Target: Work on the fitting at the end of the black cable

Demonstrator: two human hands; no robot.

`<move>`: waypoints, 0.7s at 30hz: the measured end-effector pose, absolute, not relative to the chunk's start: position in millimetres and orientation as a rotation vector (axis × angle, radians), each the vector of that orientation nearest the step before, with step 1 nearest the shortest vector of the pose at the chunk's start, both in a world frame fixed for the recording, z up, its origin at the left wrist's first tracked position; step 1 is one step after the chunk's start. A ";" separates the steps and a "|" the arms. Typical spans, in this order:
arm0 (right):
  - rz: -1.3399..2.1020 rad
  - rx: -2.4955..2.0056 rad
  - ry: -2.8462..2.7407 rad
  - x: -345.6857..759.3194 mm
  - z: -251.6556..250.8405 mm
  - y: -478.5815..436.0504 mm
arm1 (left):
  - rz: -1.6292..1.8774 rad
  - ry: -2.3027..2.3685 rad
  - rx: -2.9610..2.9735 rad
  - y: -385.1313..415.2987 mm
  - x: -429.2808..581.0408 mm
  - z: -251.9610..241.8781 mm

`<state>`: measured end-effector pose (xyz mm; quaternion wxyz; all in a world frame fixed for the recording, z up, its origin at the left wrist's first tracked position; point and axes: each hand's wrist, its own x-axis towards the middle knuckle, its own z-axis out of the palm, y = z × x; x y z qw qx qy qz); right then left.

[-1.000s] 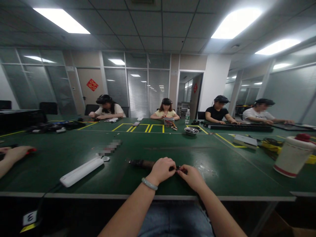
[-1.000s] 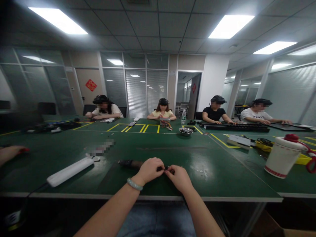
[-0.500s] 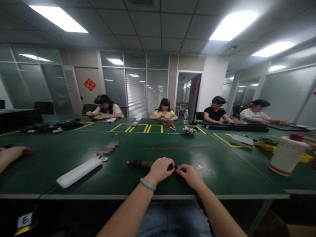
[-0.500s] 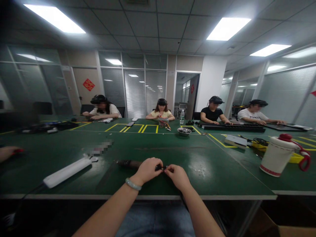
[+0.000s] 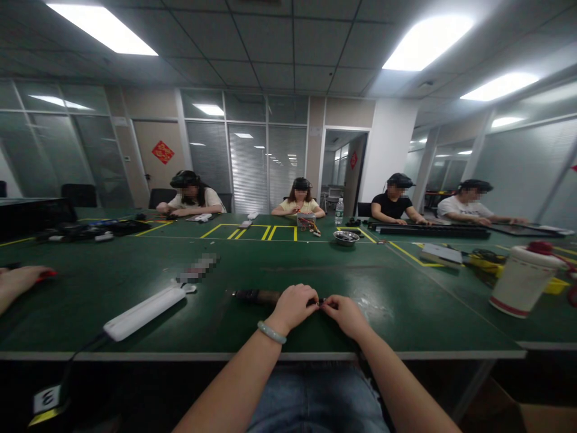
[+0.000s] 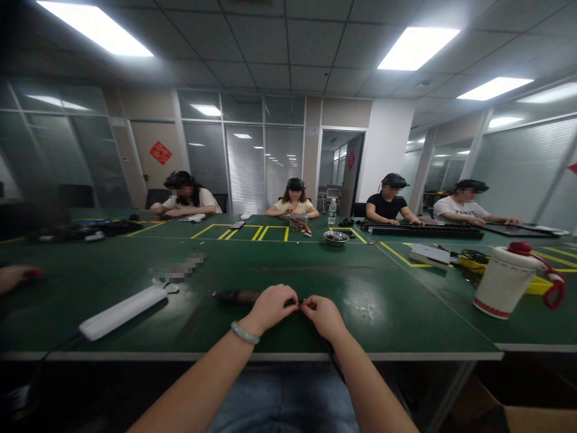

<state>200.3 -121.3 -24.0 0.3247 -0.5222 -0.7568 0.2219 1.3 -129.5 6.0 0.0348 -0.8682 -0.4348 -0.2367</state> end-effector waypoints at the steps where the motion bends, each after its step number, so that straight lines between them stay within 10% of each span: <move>1: 0.589 -1.356 -1.985 200.3 -25.0 -118.7 | -0.728 -1.341 -2.661 -129.0 2.1 5.6; 21: 0.634 -1.338 -1.973 202.6 -23.1 -117.2 | -0.773 -1.364 -2.644 -136.0 1.9 9.0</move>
